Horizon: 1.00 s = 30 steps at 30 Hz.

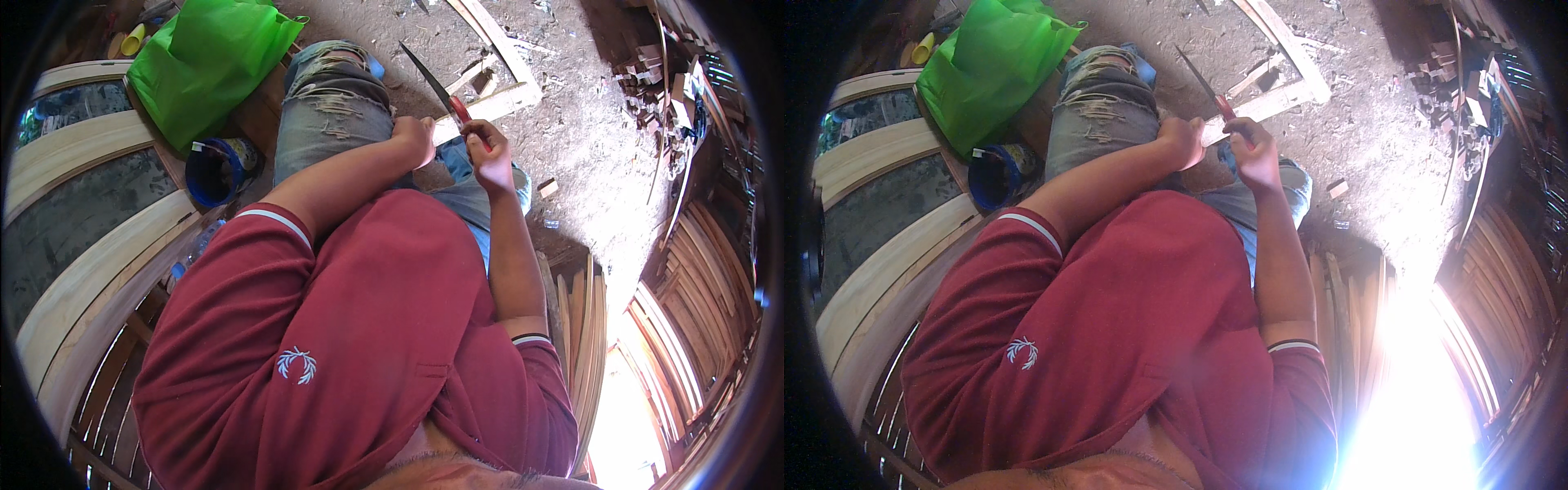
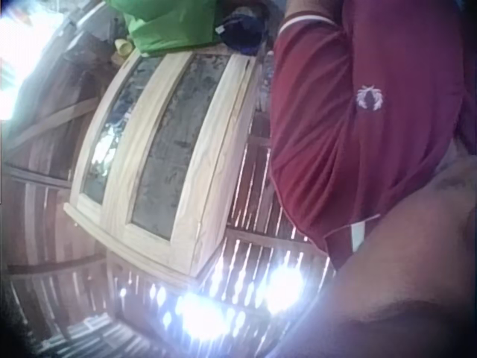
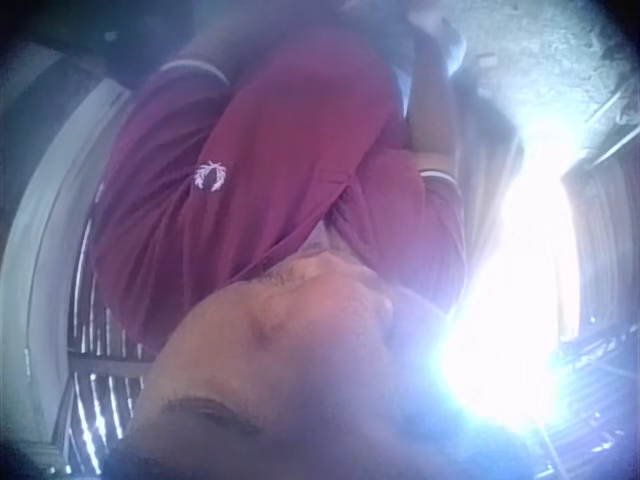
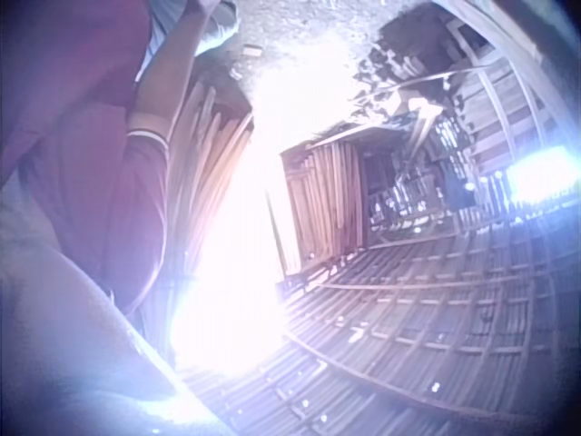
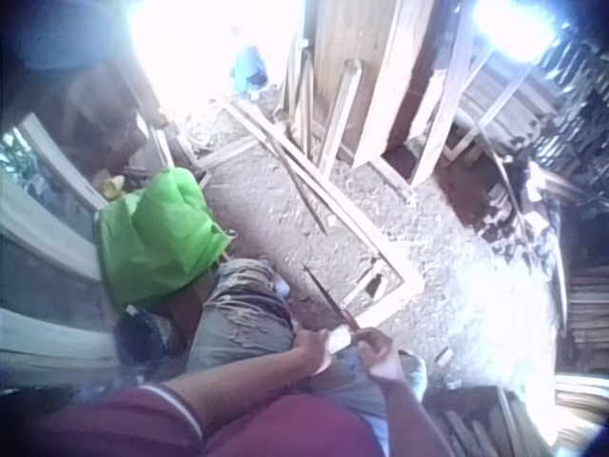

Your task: The person sits on the floor of a workshop and uses a hand saw to cut a thin wooden strip. They hold the wood steady with their left hand and saw with their right hand, generating sawdust. The person repositions the wood and continues cutting along its length.

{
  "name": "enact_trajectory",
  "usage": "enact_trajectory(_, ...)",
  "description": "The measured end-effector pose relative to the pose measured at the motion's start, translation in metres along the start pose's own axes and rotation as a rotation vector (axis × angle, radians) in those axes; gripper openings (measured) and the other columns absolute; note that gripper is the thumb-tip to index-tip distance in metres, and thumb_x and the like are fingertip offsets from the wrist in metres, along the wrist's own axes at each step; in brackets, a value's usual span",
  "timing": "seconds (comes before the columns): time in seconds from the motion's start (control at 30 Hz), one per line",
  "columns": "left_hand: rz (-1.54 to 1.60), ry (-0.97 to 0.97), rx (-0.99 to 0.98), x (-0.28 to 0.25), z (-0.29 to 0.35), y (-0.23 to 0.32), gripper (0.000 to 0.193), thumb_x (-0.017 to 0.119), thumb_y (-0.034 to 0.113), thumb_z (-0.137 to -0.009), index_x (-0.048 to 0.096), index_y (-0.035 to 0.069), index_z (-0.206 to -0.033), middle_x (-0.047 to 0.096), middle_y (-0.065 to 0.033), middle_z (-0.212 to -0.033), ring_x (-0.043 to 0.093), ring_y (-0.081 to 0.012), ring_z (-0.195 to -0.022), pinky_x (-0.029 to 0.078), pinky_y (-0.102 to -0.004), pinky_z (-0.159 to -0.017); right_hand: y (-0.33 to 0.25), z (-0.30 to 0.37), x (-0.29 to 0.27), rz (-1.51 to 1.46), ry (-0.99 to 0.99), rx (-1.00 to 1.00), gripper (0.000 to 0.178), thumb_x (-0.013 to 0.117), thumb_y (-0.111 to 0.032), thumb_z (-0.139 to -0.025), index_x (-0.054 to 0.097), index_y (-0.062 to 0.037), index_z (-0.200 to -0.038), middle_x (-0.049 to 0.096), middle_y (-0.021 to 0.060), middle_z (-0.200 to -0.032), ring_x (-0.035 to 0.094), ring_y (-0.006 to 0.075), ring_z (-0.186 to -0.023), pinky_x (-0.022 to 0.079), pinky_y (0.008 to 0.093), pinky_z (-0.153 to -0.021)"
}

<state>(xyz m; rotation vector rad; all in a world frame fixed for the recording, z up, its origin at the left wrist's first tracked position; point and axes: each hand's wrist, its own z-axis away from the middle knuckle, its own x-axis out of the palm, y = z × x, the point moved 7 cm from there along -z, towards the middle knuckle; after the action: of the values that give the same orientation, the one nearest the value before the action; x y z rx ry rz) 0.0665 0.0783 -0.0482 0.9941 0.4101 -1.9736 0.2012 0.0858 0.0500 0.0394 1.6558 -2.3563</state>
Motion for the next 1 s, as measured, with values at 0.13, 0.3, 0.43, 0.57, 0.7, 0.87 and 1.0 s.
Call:
enact_trajectory(0.13,0.133,-0.143,-0.061,-0.019,0.011,0.000,0.042,0.070,0.031,-0.092,0.071,0.011,-0.130,0.059,-0.0109,-0.138,0.067,-0.0294,-0.120,0.057,-0.0467,-0.080,-0.002,0.003,-0.001,0.042,0.003,-0.094,0.016,0.054,-0.005,-0.097,0.067,-0.0015,-0.104,0.063,0.0014,-0.088,0.051,0.0058,-0.077,0.041,0.0237,-0.069)
enact_trajectory(0.3,0.245,-0.047,-0.212,-0.006,0.000,-0.004,0.048,0.061,0.036,-0.097,0.063,0.003,-0.133,0.065,-0.0104,-0.135,0.072,-0.0289,-0.111,0.058,-0.0461,-0.080,0.013,0.023,-0.015,-0.036,0.002,-0.049,0.014,0.054,-0.006,-0.097,0.066,-0.0031,-0.102,0.059,-0.0020,-0.082,0.047,0.0035,-0.070,0.038,0.0219,-0.063)
enact_trajectory(0.43,0.232,-0.013,-0.210,-0.005,0.003,-0.006,0.053,0.059,0.041,-0.097,0.056,0.001,-0.133,0.069,-0.0115,-0.131,0.075,-0.0282,-0.107,0.058,-0.0457,-0.080,0.015,0.063,-0.029,-0.076,0.018,0.051,0.015,0.052,-0.004,-0.093,0.066,-0.0044,-0.099,0.058,-0.0021,-0.080,0.048,0.0031,-0.069,0.039,0.0226,-0.062)
enact_trajectory(0.57,0.239,0.001,-0.206,-0.009,0.006,-0.006,0.054,0.060,0.041,-0.096,0.055,0.002,-0.132,0.072,-0.0120,-0.125,0.076,-0.0287,-0.102,0.058,-0.0455,-0.077,0.013,0.106,-0.051,-0.049,-0.008,0.102,0.014,0.053,-0.004,-0.094,0.065,-0.0033,-0.100,0.058,-0.0015,-0.081,0.049,0.0036,-0.070,0.040,0.0225,-0.063)
enact_trajectory(0.7,0.221,0.041,-0.184,-0.006,0.005,-0.007,0.052,0.060,0.041,-0.095,0.055,0.001,-0.128,0.076,-0.0115,-0.116,0.077,-0.0287,-0.097,0.058,-0.0452,-0.073,-0.018,0.124,-0.059,0.066,-0.012,0.095,0.016,0.052,-0.002,-0.095,0.065,-0.0003,-0.104,0.062,0.0016,-0.088,0.054,0.0068,-0.077,0.045,0.0241,-0.072)
enact_trajectory(0.87,0.281,0.078,-0.170,-0.012,0.008,-0.009,0.043,0.064,0.038,-0.093,0.059,0.004,-0.117,0.076,-0.0166,-0.100,0.077,-0.0345,-0.090,0.059,-0.0467,-0.078,-0.057,0.120,-0.064,0.119,-0.045,0.136,0.016,0.051,-0.002,-0.095,0.065,0.0007,-0.103,0.063,0.0035,-0.089,0.057,0.0093,-0.084,0.047,0.0263,-0.079)
enact_trajectory(1.0,0.271,0.053,-0.145,-0.010,0.005,-0.006,0.042,0.063,0.037,-0.093,0.058,0.004,-0.118,0.076,-0.0155,-0.099,0.077,-0.0338,-0.089,0.059,-0.0471,-0.077,-0.067,0.105,-0.070,0.129,-0.029,0.145,0.016,0.051,-0.002,-0.094,0.065,0.0013,-0.102,0.063,0.0038,-0.089,0.056,0.0095,-0.083,0.046,0.0262,-0.079)
